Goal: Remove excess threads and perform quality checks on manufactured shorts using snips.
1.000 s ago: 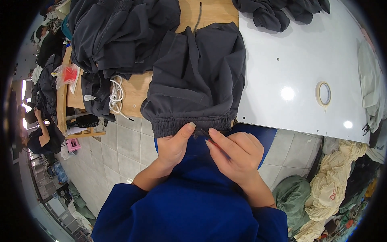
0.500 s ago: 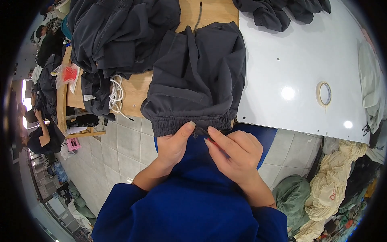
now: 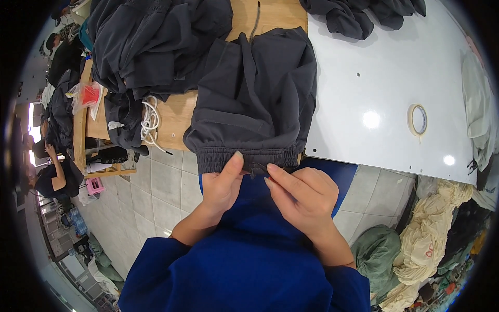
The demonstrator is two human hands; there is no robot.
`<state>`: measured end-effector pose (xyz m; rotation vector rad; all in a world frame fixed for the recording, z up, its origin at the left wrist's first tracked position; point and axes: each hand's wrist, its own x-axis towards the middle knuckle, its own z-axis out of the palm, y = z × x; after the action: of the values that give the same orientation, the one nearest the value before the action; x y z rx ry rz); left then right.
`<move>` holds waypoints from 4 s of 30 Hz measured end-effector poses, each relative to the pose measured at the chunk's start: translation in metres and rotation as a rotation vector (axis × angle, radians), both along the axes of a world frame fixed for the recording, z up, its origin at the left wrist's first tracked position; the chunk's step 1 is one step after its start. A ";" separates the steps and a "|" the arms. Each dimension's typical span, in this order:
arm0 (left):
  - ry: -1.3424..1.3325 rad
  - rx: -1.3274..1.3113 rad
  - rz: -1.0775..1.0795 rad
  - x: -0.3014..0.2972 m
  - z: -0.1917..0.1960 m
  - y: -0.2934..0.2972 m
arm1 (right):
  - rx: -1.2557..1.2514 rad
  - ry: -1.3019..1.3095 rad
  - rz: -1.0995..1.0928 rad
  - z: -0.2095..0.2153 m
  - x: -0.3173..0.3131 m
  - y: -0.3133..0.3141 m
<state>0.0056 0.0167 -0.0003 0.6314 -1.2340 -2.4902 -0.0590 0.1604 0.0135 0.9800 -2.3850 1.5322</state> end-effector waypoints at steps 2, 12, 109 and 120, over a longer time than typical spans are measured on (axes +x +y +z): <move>0.003 0.097 -0.008 0.001 -0.001 -0.003 | 0.004 -0.017 0.011 0.000 -0.001 0.002; -0.028 0.014 -0.039 0.000 0.000 -0.002 | -0.006 0.000 0.076 0.000 -0.001 0.001; 0.033 0.010 -0.193 -0.005 0.014 -0.026 | 0.111 0.176 -0.034 0.011 -0.021 -0.004; -0.009 -0.108 -0.233 -0.004 0.015 -0.026 | 0.199 0.256 -0.007 0.014 -0.026 0.001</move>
<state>0.0021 -0.0098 0.0150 0.4979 -1.5115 -2.5841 -0.0849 0.1613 0.0279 1.1283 -2.3840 1.1043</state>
